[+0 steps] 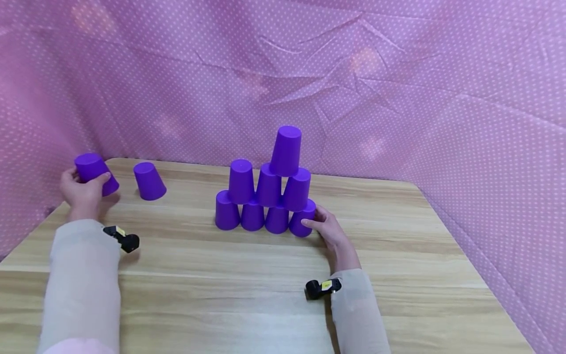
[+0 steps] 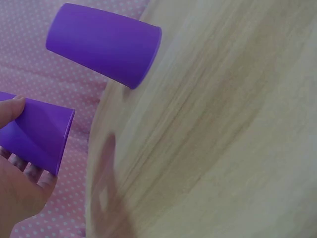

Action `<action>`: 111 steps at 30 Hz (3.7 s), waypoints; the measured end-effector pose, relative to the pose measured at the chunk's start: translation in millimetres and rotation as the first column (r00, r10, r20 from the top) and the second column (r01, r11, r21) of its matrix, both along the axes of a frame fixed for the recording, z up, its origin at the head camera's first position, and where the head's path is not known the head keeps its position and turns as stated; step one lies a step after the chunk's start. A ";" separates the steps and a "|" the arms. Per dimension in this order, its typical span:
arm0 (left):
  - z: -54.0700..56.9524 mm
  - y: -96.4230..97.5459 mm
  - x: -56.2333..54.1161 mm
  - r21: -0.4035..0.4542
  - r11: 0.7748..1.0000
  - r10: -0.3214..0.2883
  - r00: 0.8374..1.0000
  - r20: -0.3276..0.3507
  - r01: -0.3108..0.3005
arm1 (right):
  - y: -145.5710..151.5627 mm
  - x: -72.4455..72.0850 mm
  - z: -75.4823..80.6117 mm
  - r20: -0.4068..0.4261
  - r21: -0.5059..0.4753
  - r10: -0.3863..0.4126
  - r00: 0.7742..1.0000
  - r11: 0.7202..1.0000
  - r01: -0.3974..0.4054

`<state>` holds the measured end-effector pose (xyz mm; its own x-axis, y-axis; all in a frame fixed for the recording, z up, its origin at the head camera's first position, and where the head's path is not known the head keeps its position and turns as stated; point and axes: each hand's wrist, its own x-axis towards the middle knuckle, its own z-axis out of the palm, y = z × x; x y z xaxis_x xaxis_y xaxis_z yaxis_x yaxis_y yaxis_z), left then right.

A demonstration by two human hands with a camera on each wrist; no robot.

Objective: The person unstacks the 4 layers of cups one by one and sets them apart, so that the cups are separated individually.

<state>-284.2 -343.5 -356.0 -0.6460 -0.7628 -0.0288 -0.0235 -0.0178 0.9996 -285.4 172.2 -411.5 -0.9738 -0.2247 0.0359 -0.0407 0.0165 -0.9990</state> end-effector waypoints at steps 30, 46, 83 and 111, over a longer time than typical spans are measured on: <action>-75.9 -60.2 -36.2 0.064 0.996 0.068 0.997 -0.040 -0.066 | 2.6 0.3 1.5 0.030 0.018 -0.015 0.999 1.000 0.014; -30.9 -8.1 -1.6 -0.001 0.996 0.090 0.993 0.080 -0.090 | 0.8 -0.4 1.2 0.019 0.020 -0.019 1.000 1.000 0.019; -74.3 -68.5 -23.0 0.268 0.962 -0.009 0.987 -0.160 0.052 | -1.7 3.2 2.8 -0.009 -0.007 -0.005 1.000 1.000 0.005; -64.8 -18.2 21.8 0.127 0.961 -0.233 0.965 -0.120 0.247 | -3.2 2.3 1.3 0.008 -0.007 -0.005 1.000 1.000 0.005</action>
